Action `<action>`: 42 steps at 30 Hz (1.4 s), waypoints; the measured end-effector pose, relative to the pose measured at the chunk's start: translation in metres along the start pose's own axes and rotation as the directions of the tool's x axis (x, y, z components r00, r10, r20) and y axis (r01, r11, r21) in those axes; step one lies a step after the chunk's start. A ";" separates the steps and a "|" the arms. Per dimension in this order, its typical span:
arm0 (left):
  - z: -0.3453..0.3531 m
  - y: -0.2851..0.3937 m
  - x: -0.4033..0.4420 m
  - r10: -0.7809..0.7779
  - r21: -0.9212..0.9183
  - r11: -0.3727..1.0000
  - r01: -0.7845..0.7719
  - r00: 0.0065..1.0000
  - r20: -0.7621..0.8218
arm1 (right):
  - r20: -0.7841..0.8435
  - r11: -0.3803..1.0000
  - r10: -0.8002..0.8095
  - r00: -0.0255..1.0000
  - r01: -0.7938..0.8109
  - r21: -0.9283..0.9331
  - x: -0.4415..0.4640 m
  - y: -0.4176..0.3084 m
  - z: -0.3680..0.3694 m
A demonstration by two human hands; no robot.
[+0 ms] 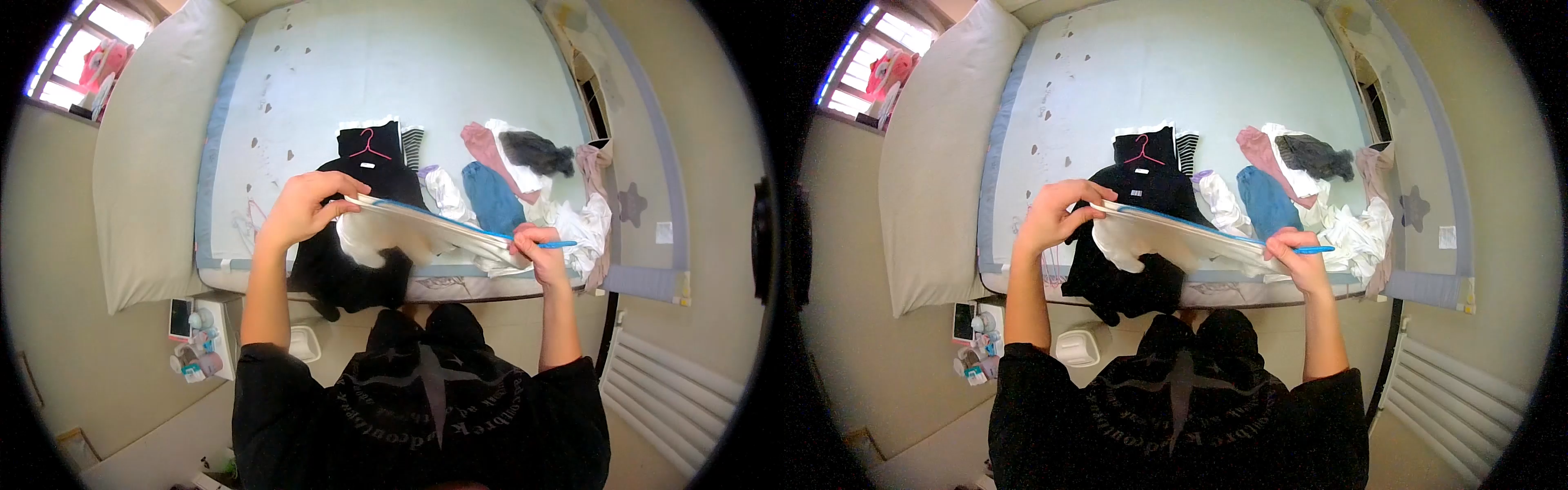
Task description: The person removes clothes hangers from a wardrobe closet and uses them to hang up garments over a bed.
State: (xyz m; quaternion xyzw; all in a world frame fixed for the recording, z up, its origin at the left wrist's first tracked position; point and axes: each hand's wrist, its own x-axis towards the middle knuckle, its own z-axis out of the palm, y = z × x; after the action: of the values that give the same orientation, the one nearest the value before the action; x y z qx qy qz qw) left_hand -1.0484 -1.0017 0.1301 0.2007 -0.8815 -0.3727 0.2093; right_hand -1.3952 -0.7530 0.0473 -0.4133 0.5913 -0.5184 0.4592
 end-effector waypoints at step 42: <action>0.038 -0.031 0.007 -0.202 0.068 0.966 0.250 0.890 -0.408 | -0.047 0.761 -0.344 0.938 0.249 -0.599 0.041 0.001 -0.009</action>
State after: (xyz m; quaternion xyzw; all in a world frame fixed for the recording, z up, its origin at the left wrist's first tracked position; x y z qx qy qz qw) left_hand -1.0682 -1.0031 0.0845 0.3855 -0.8116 -0.2930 0.3269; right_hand -1.4133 -0.7906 0.0424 -0.5810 0.6823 -0.4078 0.1747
